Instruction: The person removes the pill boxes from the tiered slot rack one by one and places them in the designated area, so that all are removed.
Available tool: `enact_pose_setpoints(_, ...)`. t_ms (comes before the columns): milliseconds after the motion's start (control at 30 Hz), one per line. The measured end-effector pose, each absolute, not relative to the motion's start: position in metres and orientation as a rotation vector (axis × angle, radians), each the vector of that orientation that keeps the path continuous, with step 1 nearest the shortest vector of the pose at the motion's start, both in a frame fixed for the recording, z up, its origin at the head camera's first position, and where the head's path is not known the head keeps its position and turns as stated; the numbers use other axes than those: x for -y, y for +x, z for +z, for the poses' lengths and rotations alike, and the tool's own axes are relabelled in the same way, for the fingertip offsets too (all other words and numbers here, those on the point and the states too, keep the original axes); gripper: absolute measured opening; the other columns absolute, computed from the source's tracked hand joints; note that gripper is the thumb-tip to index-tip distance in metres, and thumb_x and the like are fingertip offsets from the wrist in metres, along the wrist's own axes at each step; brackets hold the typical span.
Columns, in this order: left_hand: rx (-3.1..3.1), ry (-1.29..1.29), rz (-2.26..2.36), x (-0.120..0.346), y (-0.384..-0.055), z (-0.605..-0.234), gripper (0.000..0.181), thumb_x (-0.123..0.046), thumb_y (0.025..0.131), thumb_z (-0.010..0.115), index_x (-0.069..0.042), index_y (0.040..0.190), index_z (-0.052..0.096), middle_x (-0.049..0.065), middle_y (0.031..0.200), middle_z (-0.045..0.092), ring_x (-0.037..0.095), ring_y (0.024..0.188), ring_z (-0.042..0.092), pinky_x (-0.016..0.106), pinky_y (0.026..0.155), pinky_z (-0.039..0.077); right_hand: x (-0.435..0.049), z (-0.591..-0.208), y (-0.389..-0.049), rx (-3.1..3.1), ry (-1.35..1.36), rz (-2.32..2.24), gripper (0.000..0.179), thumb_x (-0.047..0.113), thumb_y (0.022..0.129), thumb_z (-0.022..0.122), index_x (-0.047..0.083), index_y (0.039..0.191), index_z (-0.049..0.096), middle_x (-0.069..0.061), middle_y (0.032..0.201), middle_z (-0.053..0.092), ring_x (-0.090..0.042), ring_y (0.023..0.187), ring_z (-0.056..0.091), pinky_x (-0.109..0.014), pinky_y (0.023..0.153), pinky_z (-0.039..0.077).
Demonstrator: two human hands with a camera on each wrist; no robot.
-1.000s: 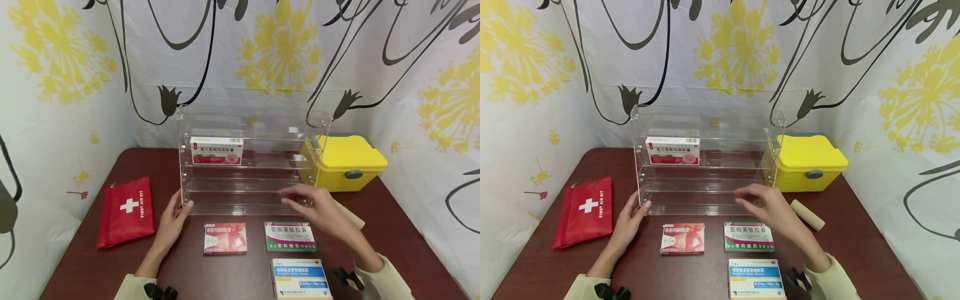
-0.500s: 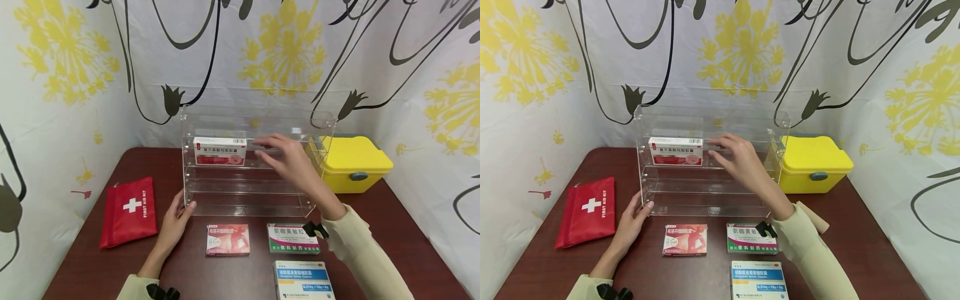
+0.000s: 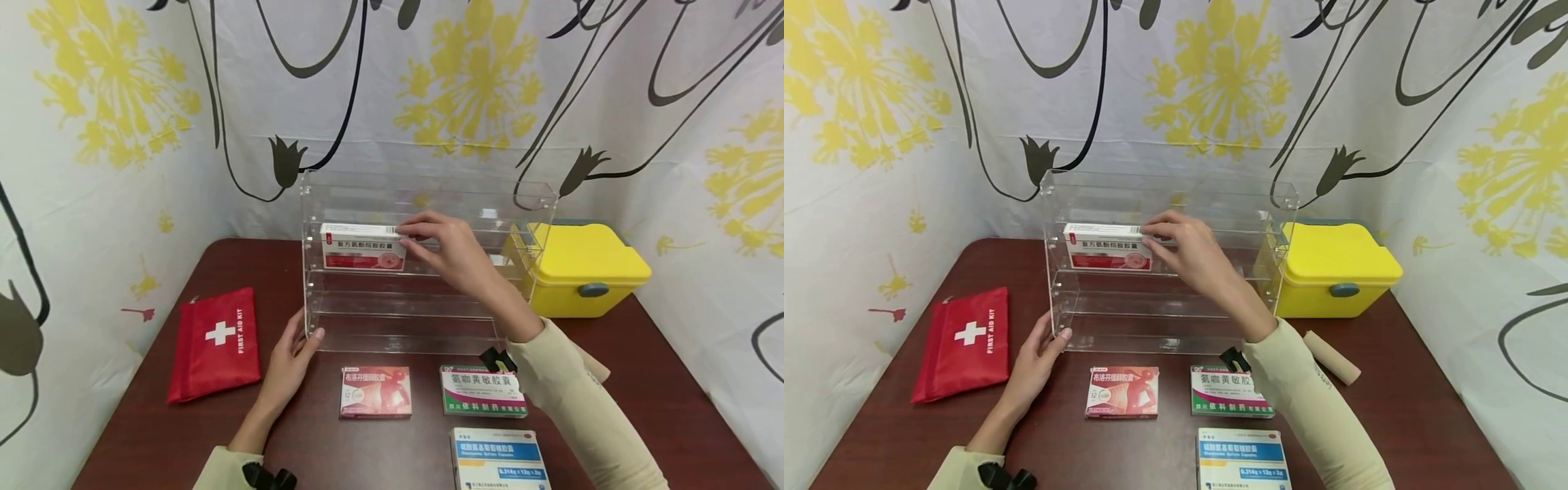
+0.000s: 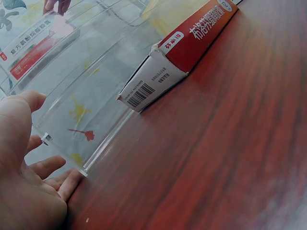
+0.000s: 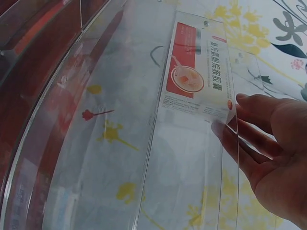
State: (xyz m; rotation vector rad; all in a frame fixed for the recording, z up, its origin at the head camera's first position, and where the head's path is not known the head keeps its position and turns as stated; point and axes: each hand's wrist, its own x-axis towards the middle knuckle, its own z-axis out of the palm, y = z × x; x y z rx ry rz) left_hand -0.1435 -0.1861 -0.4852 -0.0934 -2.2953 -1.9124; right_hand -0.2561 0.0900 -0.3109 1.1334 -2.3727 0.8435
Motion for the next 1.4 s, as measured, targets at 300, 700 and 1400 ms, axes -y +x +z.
enact_pose_setpoints(300,2.305,-0.079,-1.917,0.184,-0.141,-0.477,0.061,-0.024,0.099,0.061,-0.014,0.152,0.033,0.014,0.151,0.038,0.031,0.135,0.040,0.047,0.107,0.035,-0.090,-0.313,-0.258,2.371,1.112,0.921,0.016,0.012,0.091,0.072,0.008,0.107,0.075,0.000,0.109,0.066,-0.008,0.089,0.065,-0.032,0.078,0.055)
enact_pose_setpoints(700,2.295,-0.086,-1.912,0.187,-0.148,-0.494,0.062,-0.026,0.099,0.061,-0.017,0.153,0.033,0.012,0.151,0.038,0.030,0.136,0.040,0.048,0.108,0.035,-0.090,-0.306,-0.258,2.441,1.073,1.046,0.015,0.009,0.088,0.074,0.008,0.103,0.075,-0.001,0.102,0.071,-0.012,0.085,0.067,-0.027,0.077,0.055)
enact_pose_setpoints(1400,2.314,-0.085,-1.907,0.185,-0.142,-0.480,0.062,-0.024,0.099,0.061,-0.011,0.153,0.032,0.015,0.151,0.038,0.032,0.136,0.039,0.049,0.107,0.035,-0.094,-0.304,-0.264,2.514,1.047,1.095,0.014,0.012,0.089,0.073,0.012,0.103,0.077,0.000,0.100,0.072,-0.011,0.083,0.068,-0.031,0.075,0.056)
